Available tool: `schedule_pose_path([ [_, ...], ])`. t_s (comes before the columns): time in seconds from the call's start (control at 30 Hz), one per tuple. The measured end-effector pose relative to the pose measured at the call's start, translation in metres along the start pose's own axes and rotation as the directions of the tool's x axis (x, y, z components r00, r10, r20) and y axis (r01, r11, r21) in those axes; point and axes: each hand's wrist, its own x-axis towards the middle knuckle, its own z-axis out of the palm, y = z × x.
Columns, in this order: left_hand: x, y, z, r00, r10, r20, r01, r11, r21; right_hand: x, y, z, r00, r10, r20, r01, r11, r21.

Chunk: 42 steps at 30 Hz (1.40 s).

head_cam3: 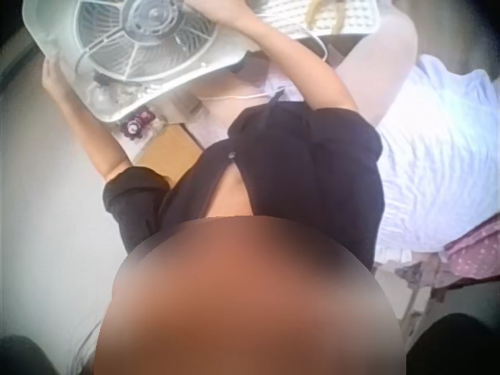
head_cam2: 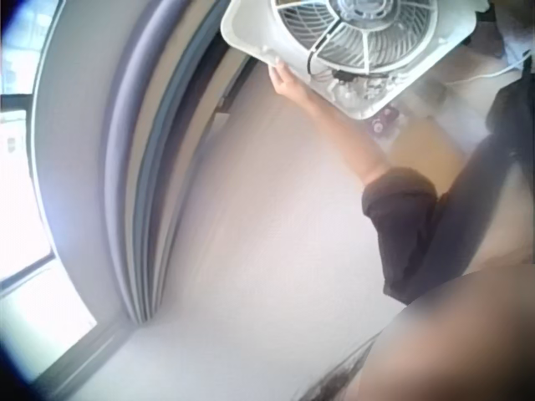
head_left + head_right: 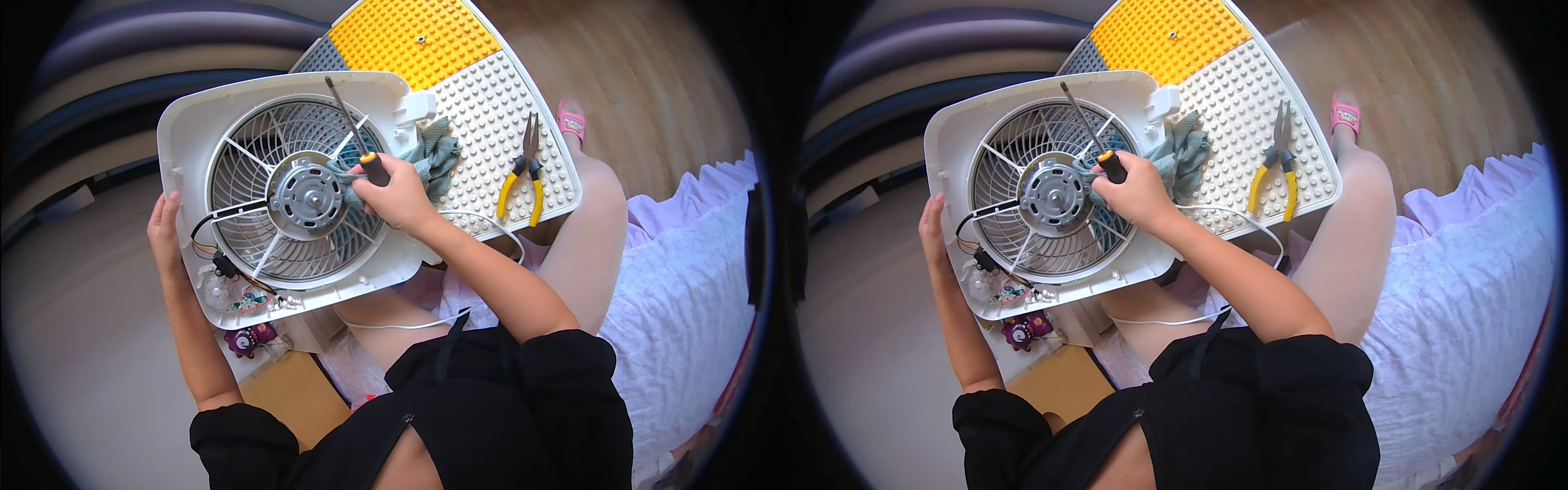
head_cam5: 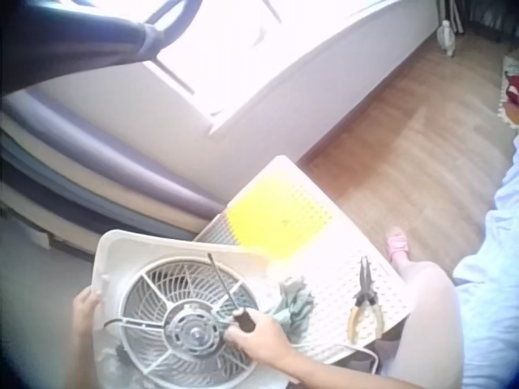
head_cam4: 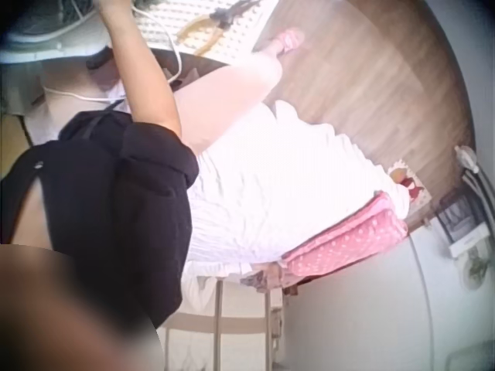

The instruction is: The person cleans the internal components of a disassembled white electric fan using a grey cloth and a screwdriver. They wipe the fan blades, the central motor housing, and the surrounding plastic casing while seated on a bed.

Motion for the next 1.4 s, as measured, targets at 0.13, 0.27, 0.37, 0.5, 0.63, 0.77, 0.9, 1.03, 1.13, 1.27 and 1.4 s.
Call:
schedule_pose_path([
  [0.13, -0.003, -0.002, 0.0, 0.999, -0.051, 0.015, 0.052, 0.996, -0.075, 0.004, 0.0, 0.002, 0.927, -0.374, -0.016, 0.341, 0.86, -0.381],
  [0.27, -0.003, -0.002, 0.0, 0.998, -0.057, 0.0, 0.057, 0.998, -0.024, 0.027, -0.007, 0.004, 0.878, -0.474, -0.068, 0.433, 0.847, -0.309],
  [0.37, -0.003, -0.009, -0.006, 0.995, -0.098, -0.01, 0.098, 0.994, -0.04, 0.045, -0.039, 0.001, 0.965, -0.127, -0.229, 0.202, 0.918, 0.342],
  [0.5, 0.0, -0.019, -0.011, 0.995, -0.101, -0.008, 0.1, 0.993, -0.057, 0.037, -0.048, -0.025, 0.986, -0.083, -0.146, 0.119, 0.959, 0.258],
  [0.63, -0.005, -0.015, -0.003, 0.991, -0.135, 0.005, 0.135, 0.985, -0.111, 0.013, -0.044, -0.044, 1.0, 0.013, -0.011, -0.01, 0.98, 0.198],
  [0.77, -0.006, -0.019, -0.007, 0.981, -0.187, 0.046, 0.192, 0.964, -0.182, -0.01, -0.045, -0.05, 0.994, 0.051, 0.098, -0.071, 0.974, 0.215],
  [0.9, -0.015, -0.014, -0.001, 0.971, -0.236, 0.045, 0.238, 0.922, -0.306, -0.017, -0.04, -0.053, 0.993, 0.082, 0.09, -0.091, 0.99, 0.105],
  [1.03, -0.024, 0.004, 0.01, 0.982, -0.183, 0.039, 0.187, 0.938, -0.293, -0.016, -0.024, -0.045, 0.994, 0.077, 0.075, -0.083, 0.993, 0.081],
  [1.13, -0.016, 0.005, 0.007, 0.984, -0.174, -0.021, 0.167, 0.968, -0.189, -0.02, -0.023, -0.04, 0.99, 0.097, 0.105, -0.101, 0.994, 0.034],
  [1.27, -0.017, 0.011, 0.012, 0.986, -0.123, -0.113, 0.11, 0.987, -0.114, -0.031, -0.023, -0.035, 0.986, 0.104, 0.13, -0.111, 0.993, 0.045],
  [1.4, -0.018, 0.011, 0.022, 0.978, 0.074, -0.197, -0.089, 0.994, -0.069, -0.045, -0.048, -0.035, 0.959, 0.142, 0.246, -0.176, 0.976, 0.124],
])
